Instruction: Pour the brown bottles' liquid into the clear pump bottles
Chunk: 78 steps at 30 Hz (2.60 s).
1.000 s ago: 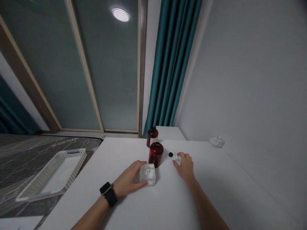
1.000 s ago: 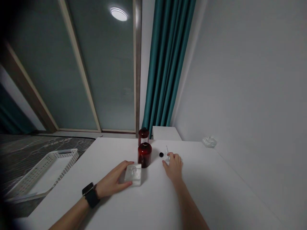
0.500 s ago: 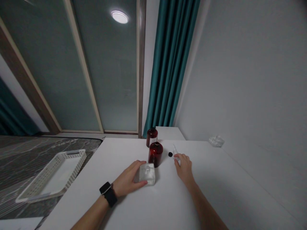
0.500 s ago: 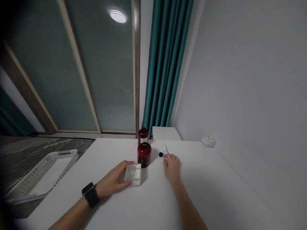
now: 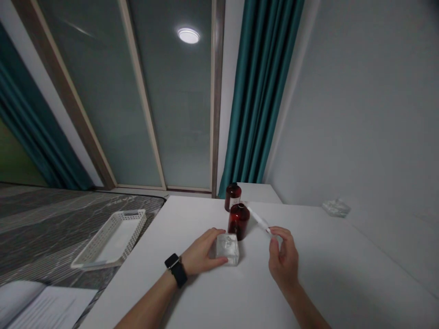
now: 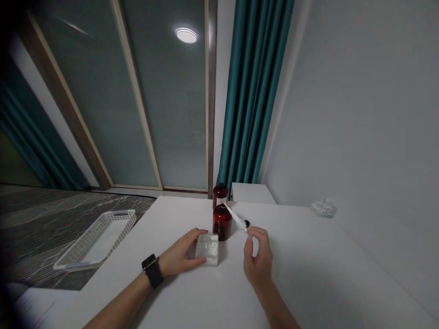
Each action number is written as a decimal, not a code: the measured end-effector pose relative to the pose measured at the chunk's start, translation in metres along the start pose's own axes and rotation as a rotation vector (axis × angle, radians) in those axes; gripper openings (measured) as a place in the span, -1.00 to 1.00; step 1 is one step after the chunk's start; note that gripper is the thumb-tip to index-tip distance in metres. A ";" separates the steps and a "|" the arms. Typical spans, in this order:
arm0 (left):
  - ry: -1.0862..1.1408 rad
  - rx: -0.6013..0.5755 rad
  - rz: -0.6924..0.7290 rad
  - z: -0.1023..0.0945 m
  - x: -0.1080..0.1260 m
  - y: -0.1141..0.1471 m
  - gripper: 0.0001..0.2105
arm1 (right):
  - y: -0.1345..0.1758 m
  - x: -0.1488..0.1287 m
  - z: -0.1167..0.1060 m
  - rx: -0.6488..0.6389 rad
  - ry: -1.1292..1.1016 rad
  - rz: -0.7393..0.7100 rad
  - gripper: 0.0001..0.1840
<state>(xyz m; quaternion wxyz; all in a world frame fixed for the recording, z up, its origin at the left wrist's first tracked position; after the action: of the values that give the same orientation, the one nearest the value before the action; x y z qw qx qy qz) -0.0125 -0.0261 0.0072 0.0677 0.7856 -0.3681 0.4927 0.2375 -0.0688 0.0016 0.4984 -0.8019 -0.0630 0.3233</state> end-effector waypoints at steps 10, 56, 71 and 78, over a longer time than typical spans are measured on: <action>0.006 -0.002 0.007 0.000 -0.002 0.000 -0.43 | 0.000 -0.007 -0.001 -0.167 -0.087 0.146 -0.74; 0.064 0.037 -0.006 0.002 -0.009 -0.001 -0.37 | -0.021 -0.047 0.051 -0.610 -0.332 -0.011 -0.82; 0.055 0.027 -0.005 0.002 -0.009 -0.001 -0.38 | 0.012 -0.035 0.055 -0.705 -0.307 0.234 -0.43; 0.064 0.036 0.005 0.001 -0.011 -0.002 -0.38 | 0.012 -0.035 0.054 -0.748 -0.347 0.250 -0.43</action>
<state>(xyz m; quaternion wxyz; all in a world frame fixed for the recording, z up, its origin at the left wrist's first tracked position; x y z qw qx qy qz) -0.0127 -0.0198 -0.0017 0.0642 0.7695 -0.3591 0.5243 0.1758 -0.0490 -0.0083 0.1123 -0.8626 -0.1609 0.4662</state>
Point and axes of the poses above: each hand's wrist, its own y-axis away from the middle knuckle, its own z-axis out of the palm, x = y × z, the point moved 1 cm from there along -y, towards the middle knuckle, and after that the axes turned 15 degrees about y, right-handed, at the moved point
